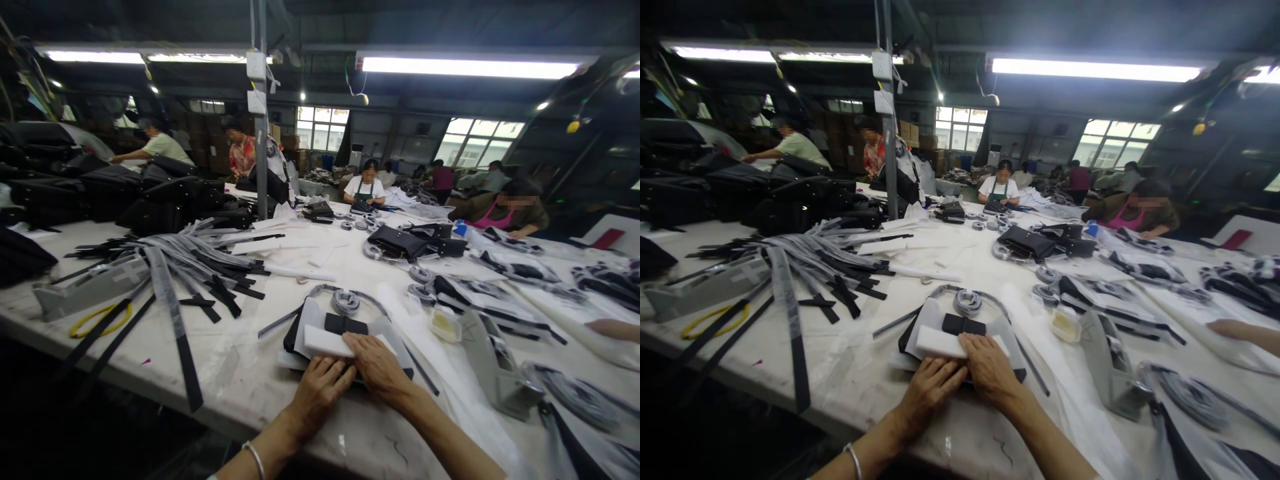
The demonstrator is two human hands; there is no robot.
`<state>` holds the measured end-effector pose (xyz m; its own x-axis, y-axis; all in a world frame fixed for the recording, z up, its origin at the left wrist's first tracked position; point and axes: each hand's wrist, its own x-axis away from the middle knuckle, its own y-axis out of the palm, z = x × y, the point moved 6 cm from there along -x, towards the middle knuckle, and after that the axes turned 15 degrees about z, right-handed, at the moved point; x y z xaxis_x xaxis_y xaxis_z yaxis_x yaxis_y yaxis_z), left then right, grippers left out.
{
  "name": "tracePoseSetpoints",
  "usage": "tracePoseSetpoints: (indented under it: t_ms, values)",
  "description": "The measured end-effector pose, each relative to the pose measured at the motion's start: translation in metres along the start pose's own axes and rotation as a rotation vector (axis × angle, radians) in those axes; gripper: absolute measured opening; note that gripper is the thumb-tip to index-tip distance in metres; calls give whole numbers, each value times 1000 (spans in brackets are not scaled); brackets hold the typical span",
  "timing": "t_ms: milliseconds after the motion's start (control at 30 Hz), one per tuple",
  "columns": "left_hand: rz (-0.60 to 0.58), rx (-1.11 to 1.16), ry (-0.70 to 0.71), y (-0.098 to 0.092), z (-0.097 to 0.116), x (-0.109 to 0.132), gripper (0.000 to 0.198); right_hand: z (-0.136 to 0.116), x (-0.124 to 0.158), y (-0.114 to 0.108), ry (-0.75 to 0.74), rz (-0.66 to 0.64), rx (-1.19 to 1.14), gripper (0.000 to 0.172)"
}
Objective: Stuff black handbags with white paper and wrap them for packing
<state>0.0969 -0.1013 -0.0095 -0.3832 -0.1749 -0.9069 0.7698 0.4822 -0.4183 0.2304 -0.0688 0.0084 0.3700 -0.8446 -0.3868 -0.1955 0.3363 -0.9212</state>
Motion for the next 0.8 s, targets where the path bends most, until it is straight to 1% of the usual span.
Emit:
tracePoseSetpoints:
  t_ms: [67, 100, 200, 300, 367, 467, 567, 633, 733, 800]
  values:
    - [2, 14, -9, 0, 0, 2, 30, 0, 9, 6, 34, 10, -6, 45]
    - [4, 15, -22, 0, 0, 3, 29, -1, 11, 6, 42, 22, -4, 45]
    - [11, 9, -68, -1, -3, 5, 29, -12, 7, -6, 59, 43, 34, 44]
    - [-4, 36, -88, -4, -4, 5, 29, -25, -2, -18, 91, -20, 135, 44]
    - [-18, 72, -98, -6, -4, 4, 28, -29, -3, -20, 118, -60, 180, 44]
    - [-39, 130, -110, -8, -4, 1, 25, -28, 4, -17, 160, -37, 159, 43]
    - [-30, 199, -128, -12, -5, -1, 25, -20, 18, -6, 189, -38, 67, 46]
    - [2, 272, -174, -20, -7, -3, 24, -16, 25, 1, 181, -66, -1, 53]
    - [66, 345, -246, -39, -9, -16, 22, -14, 29, 8, 161, -82, -34, 66]
    - [75, 345, -211, -51, -5, -32, 27, -15, 30, 11, 157, -54, -1, 65]
